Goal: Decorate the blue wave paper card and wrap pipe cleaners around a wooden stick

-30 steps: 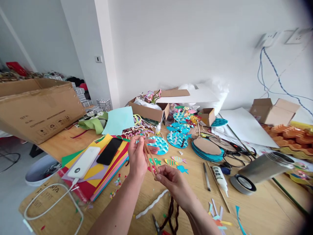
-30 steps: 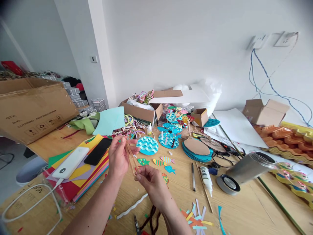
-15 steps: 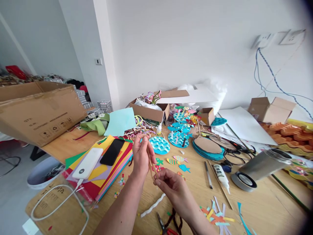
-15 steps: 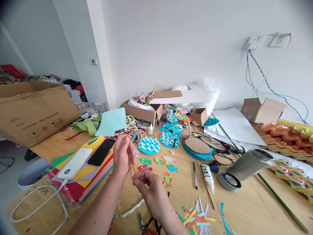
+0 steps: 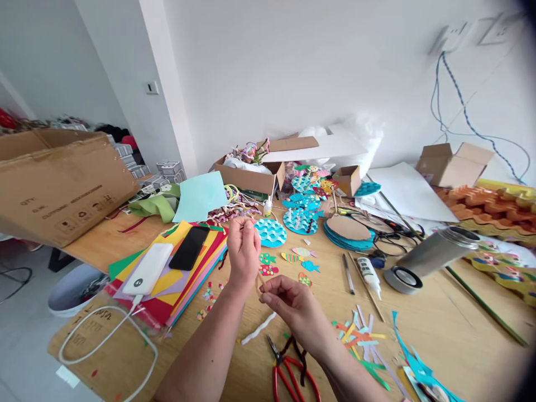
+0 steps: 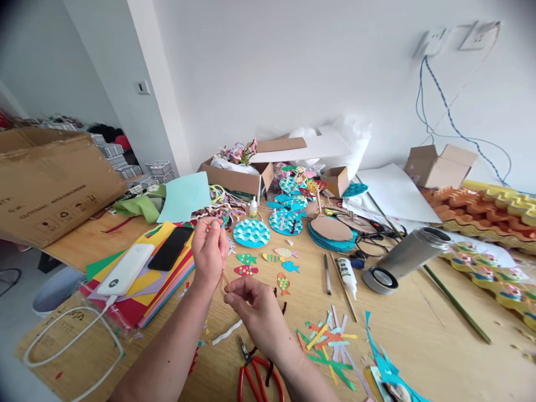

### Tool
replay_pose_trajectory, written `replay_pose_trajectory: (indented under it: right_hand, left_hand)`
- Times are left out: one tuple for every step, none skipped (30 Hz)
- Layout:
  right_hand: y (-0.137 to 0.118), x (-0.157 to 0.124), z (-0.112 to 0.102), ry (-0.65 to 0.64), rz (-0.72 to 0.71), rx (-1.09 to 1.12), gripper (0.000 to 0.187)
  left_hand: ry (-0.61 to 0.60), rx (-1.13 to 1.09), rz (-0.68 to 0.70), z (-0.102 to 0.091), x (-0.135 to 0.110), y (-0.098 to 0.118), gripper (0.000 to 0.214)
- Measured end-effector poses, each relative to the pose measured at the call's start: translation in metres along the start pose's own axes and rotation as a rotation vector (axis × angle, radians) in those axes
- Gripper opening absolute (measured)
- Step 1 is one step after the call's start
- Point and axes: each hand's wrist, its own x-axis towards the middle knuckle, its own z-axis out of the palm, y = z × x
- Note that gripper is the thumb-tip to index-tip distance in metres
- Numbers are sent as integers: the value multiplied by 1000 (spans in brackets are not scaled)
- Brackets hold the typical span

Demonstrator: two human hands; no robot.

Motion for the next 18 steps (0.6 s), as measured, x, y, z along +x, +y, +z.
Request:
replay_pose_trajectory:
  right_hand:
    - [-2, -1, -2, -4, 0, -10, 23]
    - [-4, -3, -4, -6, -1, -31, 23]
    - [-7, -6, -7, 0, -4, -70, 24]
    - [-8, -11, -10, 14, -2, -135, 23]
    - [-9, -17, -13, 31, 6, -225, 22]
    - [-8, -26, -15, 46, 19, -340, 18]
    - [-6, -36, -16, 46, 44, -474, 14]
    - [-2, -46, -16, 17, 72, -611, 14]
    - [5, -57, -15, -47, 105, -726, 14]
    - [12, -67, -13, -128, 152, -831, 12]
    - [20, -76, -10, -193, 222, -930, 8]
    - [29, -84, -6, -252, 300, -1019, 7]
    - [36, -90, -2, -289, 357, -1084, 15]
    - [44, -95, 1, -292, 396, -1133, 23]
    - [49, -98, 4, -284, 430, -1162, 28]
    - [54, -100, 7, -266, 454, -1174, 31]
    - [58, -101, 9, -246, 473, -1173, 32]
    - [61, -102, 9, -229, 481, -1160, 32]
  left_hand:
    - [-7, 1, 2, 0, 0, -1, 16]
    - [-15, 1, 5, 0, 0, -2, 16]
    - [-23, 1, 7, 1, -1, -4, 16]
    - [-28, -1, 9, 1, -1, -5, 16]
    - [-29, -4, 13, 1, -1, -7, 17]
    - [-29, -9, 15, 1, -1, -8, 17]
    - [-28, -17, 14, 1, -1, -10, 18]
    - [-26, -27, 13, 1, 0, -11, 18]
    - [-25, -38, 14, 1, 0, -13, 19]
    - [-23, -48, 17, 2, 0, -14, 19]
    - [-22, -53, 22, 2, 0, -15, 20]
    - [-21, -52, 30, 2, 0, -16, 19]
    - [-19, -44, 41, 2, 0, -16, 19]
    - [-16, -33, 53, 2, 0, -16, 18]
    - [-14, -20, 65, 3, -1, -16, 18]
    - [-10, -7, 76, 3, -1, -15, 17]
    - [-7, 7, 87, 3, -2, -14, 17]
    - [-5, 21, 97, 3, -3, -13, 17]
